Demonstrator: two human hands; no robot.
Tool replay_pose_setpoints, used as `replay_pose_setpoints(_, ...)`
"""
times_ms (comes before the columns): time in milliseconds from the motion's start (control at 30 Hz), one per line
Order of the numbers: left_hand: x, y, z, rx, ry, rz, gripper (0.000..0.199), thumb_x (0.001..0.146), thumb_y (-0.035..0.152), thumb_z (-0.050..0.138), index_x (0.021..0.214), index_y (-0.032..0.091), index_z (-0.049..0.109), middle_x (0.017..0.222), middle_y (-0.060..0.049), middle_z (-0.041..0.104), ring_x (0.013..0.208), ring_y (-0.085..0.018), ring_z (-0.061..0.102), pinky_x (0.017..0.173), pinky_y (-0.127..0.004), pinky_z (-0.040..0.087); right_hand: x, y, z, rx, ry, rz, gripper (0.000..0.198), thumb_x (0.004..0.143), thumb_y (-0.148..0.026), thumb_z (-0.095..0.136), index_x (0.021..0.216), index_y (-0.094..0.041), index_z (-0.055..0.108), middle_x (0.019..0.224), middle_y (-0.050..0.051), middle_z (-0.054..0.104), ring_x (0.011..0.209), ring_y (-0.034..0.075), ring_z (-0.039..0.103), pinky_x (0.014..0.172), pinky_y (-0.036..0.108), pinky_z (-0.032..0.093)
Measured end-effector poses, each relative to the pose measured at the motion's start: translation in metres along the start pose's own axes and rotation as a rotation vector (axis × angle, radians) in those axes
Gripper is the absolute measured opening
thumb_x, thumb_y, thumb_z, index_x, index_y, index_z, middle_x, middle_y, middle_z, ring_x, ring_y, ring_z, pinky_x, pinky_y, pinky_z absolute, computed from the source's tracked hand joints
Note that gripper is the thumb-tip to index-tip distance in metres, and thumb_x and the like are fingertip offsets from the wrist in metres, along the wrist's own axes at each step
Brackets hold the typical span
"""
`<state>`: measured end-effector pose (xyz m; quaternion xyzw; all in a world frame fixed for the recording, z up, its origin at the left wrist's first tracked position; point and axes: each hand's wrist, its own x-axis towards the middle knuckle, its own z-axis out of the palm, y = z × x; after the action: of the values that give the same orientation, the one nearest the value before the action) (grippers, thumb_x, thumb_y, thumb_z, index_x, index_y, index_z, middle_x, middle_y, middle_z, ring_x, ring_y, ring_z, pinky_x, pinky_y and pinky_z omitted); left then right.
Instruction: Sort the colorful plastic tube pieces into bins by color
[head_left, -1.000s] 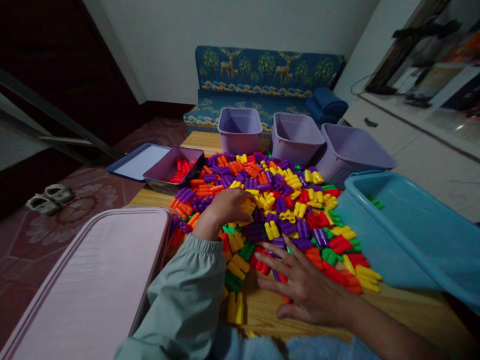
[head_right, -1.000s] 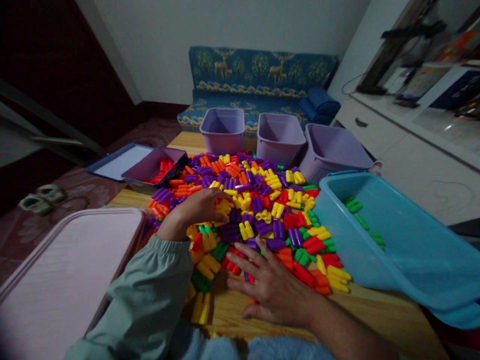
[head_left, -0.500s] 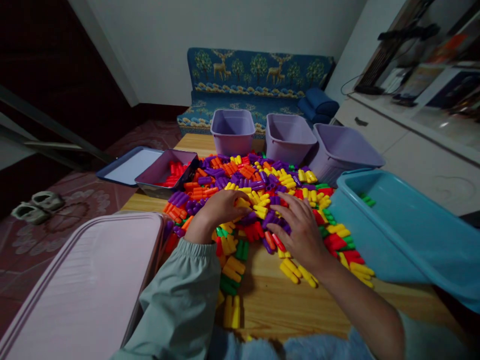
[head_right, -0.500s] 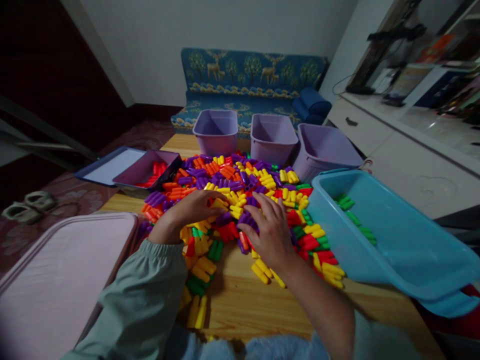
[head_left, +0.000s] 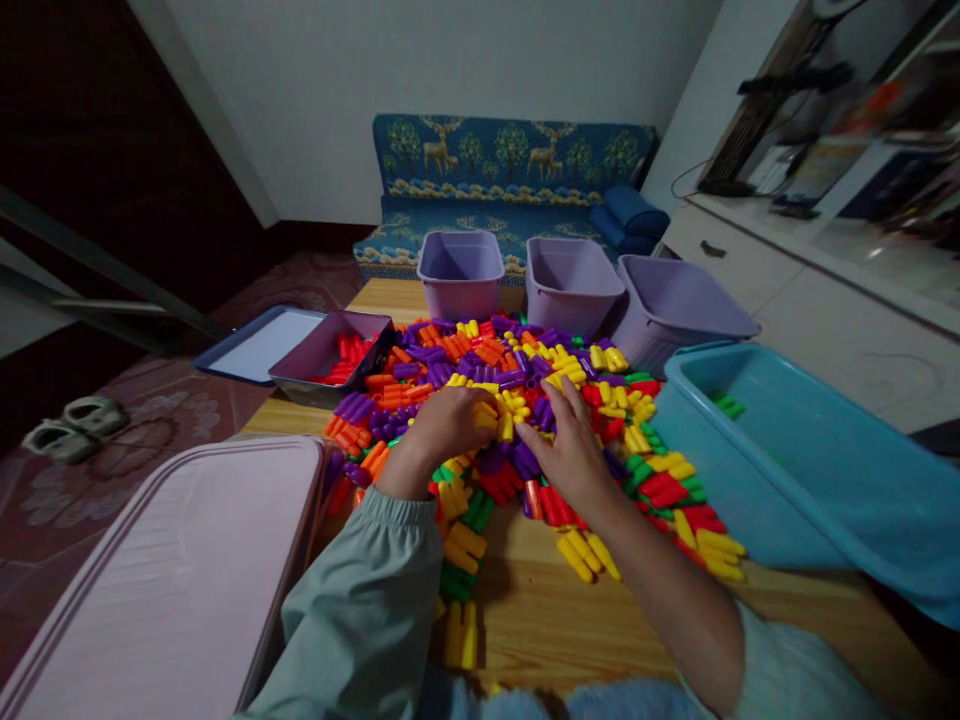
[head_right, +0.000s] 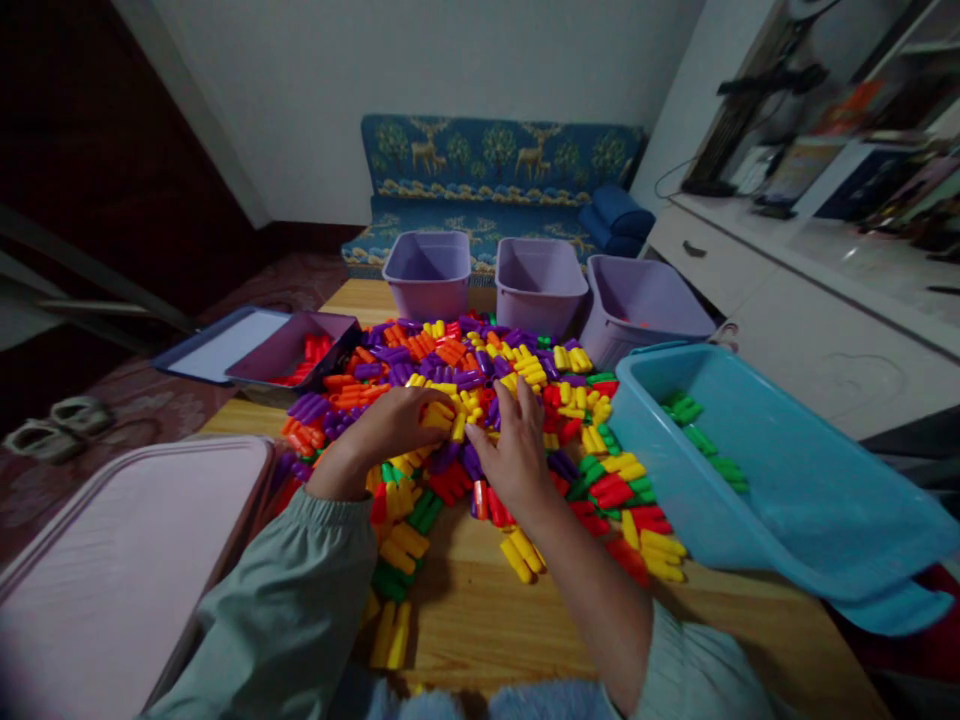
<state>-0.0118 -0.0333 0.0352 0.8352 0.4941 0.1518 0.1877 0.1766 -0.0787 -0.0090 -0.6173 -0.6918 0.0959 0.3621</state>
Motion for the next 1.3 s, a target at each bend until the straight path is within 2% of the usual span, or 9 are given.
replay_pose_setpoints(267, 0.007, -0.004, 0.008, -0.196, 0.231, -0.123, 0.038, 0.076, 0.023, 0.07, 0.113, 0.012, 0.071, 0.097, -0.01, 0.074, 0.085, -0.022, 0.068, 0.077, -0.03, 0.052, 0.039, -0.013, 0.02, 0.318, -0.025, 0.053, 0.056, 0.079, -0.021, 0.062, 0.134, -0.014, 0.054, 0.157, 0.017, 0.03, 0.147, 0.027, 0.026, 0.119, 0.045, 0.025)
replay_pose_setpoints(400, 0.012, -0.003, 0.011, -0.327, 0.423, -0.148, 0.038, 0.079, 0.019, 0.066, 0.117, 0.013, 0.068, 0.112, -0.013, 0.071, 0.097, -0.022, 0.067, 0.08, -0.031, 0.054, 0.045, -0.005, 0.005, 0.633, -0.024, 0.054, 0.056, 0.078, -0.025, 0.063, 0.133, -0.02, 0.054, 0.146, 0.012, 0.049, 0.136, 0.024, 0.046, 0.11, 0.042, 0.041)
replay_pose_setpoints(500, 0.011, 0.0, 0.006, -0.361, 0.479, -0.085, 0.034, 0.079, 0.019, 0.066, 0.113, 0.015, 0.07, 0.116, -0.012, 0.07, 0.102, -0.022, 0.066, 0.079, -0.03, 0.055, 0.045, -0.009, -0.025, 0.617, -0.061, 0.073, 0.039, 0.077, -0.026, 0.064, 0.115, -0.018, 0.066, 0.119, 0.01, 0.069, 0.106, 0.022, 0.067, 0.092, 0.037, 0.054)
replay_pose_setpoints(567, 0.007, 0.005, -0.002, -0.338, 0.422, -0.06, 0.025, 0.078, 0.02, 0.067, 0.102, 0.015, 0.073, 0.104, -0.01, 0.073, 0.092, -0.02, 0.067, 0.074, -0.028, 0.054, 0.044, -0.015, -0.047, 0.438, -0.098, 0.065, 0.022, 0.077, -0.027, 0.066, 0.096, -0.019, 0.072, 0.094, 0.006, 0.075, 0.084, 0.02, 0.07, 0.079, 0.034, 0.056)
replay_pose_setpoints(667, 0.0, 0.016, -0.015, -0.277, 0.172, 0.011, 0.011, 0.076, 0.02, 0.067, 0.084, 0.016, 0.075, 0.08, -0.005, 0.074, 0.07, -0.016, 0.065, 0.066, -0.025, 0.05, 0.039, -0.022, -0.072, 0.19, -0.23, 0.049, 0.009, 0.075, -0.027, 0.069, 0.08, -0.022, 0.073, 0.076, 0.001, 0.073, 0.068, 0.018, 0.067, 0.063, 0.029, 0.052)
replay_pose_setpoints(867, -0.012, 0.031, -0.023, -0.065, -0.214, 0.096, 0.023, 0.069, 0.02, 0.071, 0.091, 0.022, 0.076, 0.088, -0.002, 0.075, 0.078, -0.017, 0.066, 0.066, -0.023, 0.046, 0.025, -0.032, -0.066, -0.295, -0.492, -0.039, 0.029, 0.066, -0.033, 0.079, 0.094, -0.027, 0.074, 0.09, 0.002, 0.074, 0.086, 0.025, 0.069, 0.071, 0.032, 0.049)
replay_pose_setpoints(1000, -0.015, 0.032, -0.016, 0.112, -0.248, 0.083, 0.042, 0.063, 0.023, 0.075, 0.105, 0.024, 0.073, 0.104, -0.005, 0.073, 0.095, -0.023, 0.066, 0.078, -0.029, 0.049, 0.019, -0.038, -0.052, -0.499, -0.517, -0.09, 0.041, 0.069, -0.028, 0.076, 0.11, -0.026, 0.07, 0.108, 0.008, 0.068, 0.094, 0.027, 0.067, 0.076, 0.035, 0.049)
replay_pose_setpoints(1133, -0.014, 0.034, -0.005, 0.228, -0.232, 0.081, 0.043, 0.06, 0.023, 0.075, 0.103, 0.02, 0.073, 0.104, -0.009, 0.07, 0.097, -0.027, 0.065, 0.079, -0.032, 0.05, 0.019, -0.042, -0.048, -0.509, -0.517, -0.084, 0.029, 0.072, -0.017, 0.065, 0.099, -0.026, 0.072, 0.098, 0.006, 0.071, 0.091, 0.025, 0.068, 0.071, 0.032, 0.047)
replay_pose_setpoints(1300, -0.013, 0.036, -0.003, 0.265, -0.224, 0.054, 0.032, 0.066, 0.015, 0.062, 0.095, 0.022, 0.075, 0.097, -0.009, 0.071, 0.092, -0.025, 0.066, 0.072, -0.03, 0.05, 0.026, -0.033, -0.053, -0.522, -0.458, 0.018, 0.012, 0.071, -0.023, 0.066, 0.082, -0.024, 0.072, 0.086, 0.005, 0.073, 0.082, 0.025, 0.068, 0.064, 0.032, 0.045)
